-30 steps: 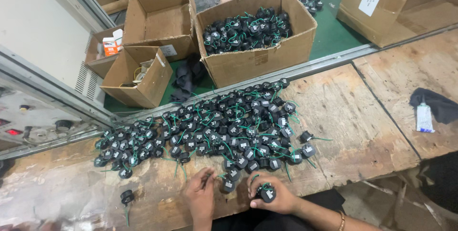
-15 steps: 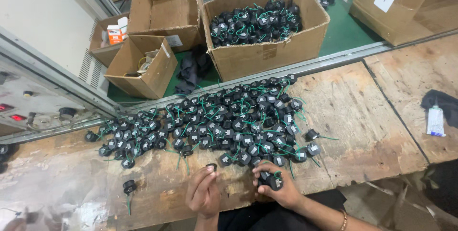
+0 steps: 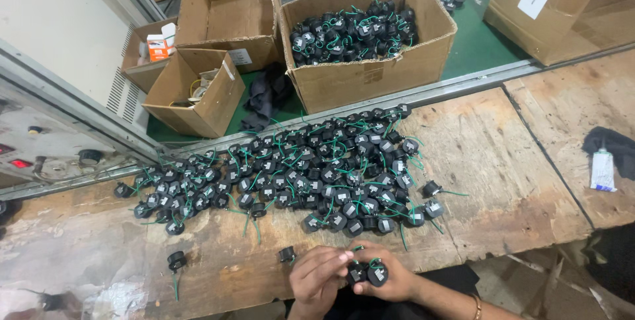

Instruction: The person picks black power adapters with green wires one at a time from a pile on the workbench, handles each briefly near the testing machine, and sets it back on the bench, occasionally reaching into a cardboard box of adapters. A coworker on the left handles adapters at the same bench throughout.

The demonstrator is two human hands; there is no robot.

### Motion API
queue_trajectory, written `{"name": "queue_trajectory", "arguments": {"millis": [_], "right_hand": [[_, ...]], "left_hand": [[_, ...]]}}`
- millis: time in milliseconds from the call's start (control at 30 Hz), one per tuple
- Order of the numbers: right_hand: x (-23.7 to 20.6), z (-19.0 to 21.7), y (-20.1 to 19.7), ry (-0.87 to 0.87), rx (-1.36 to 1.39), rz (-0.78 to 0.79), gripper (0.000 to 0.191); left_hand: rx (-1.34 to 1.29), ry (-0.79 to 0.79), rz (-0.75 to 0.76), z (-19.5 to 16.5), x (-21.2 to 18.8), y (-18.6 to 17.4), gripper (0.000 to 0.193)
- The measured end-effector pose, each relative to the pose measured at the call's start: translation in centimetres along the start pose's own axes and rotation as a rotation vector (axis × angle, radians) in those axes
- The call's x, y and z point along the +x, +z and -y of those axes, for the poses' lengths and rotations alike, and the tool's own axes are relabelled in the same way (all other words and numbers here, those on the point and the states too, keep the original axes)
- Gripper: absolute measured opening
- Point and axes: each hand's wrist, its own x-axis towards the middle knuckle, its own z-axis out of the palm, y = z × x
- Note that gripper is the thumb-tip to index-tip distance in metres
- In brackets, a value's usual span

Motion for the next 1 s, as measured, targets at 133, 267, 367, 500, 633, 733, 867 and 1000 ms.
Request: {"name": "queue_trajectory", "arguments": {"millis": [133, 267, 367, 500, 633, 733, 867, 1000], "right_hand": [[0.5, 1.0, -0.1, 0.004, -0.063, 0.010, 0.048], [0.9, 2.2, 0.4, 0.018, 0.002, 0.100, 0.048], [0.7, 2.3, 0.2, 0.000, -0.039, 0.118, 0.048], [0.2, 1.1, -0.3, -0.020, 0.119, 0.005, 0.046], [0.0, 0.0, 0.0, 0.372, 1.106, -0.108, 0.062], [0.0, 0.0, 0.3, 0.407, 1.097, -0.111, 0.068], [0.0, 0.8, 0.1, 0.454, 1.141, -0.176, 0.067], [0.5, 1.1, -0.1, 0.412, 1.184, -0.251, 0.064]], "left_hand": [[0.009, -0.194, 0.058, -0.4, -1.2, -1.3, 0.041], [-0.039, -0.652, 0.019, -1.2, -2.6, -0.1, 0.045], [0.066, -0.552, 0.041, -1.5, -3.1, -0.6, 0.046], [0.321, -0.272, -0.106, -1.6, -3.0, -5.5, 0.043], [0.662, -0.388, 0.124, -0.4, -3.7, -9.0, 0.054], [0.531, -0.384, 0.345, 1.2, -4.9, -8.6, 0.041], [0.262, -0.545, 0.005, 2.4, -5.5, -7.7, 0.031], [-0.271, -0.653, -0.124, 1.6, -4.6, -5.2, 0.029]]}}
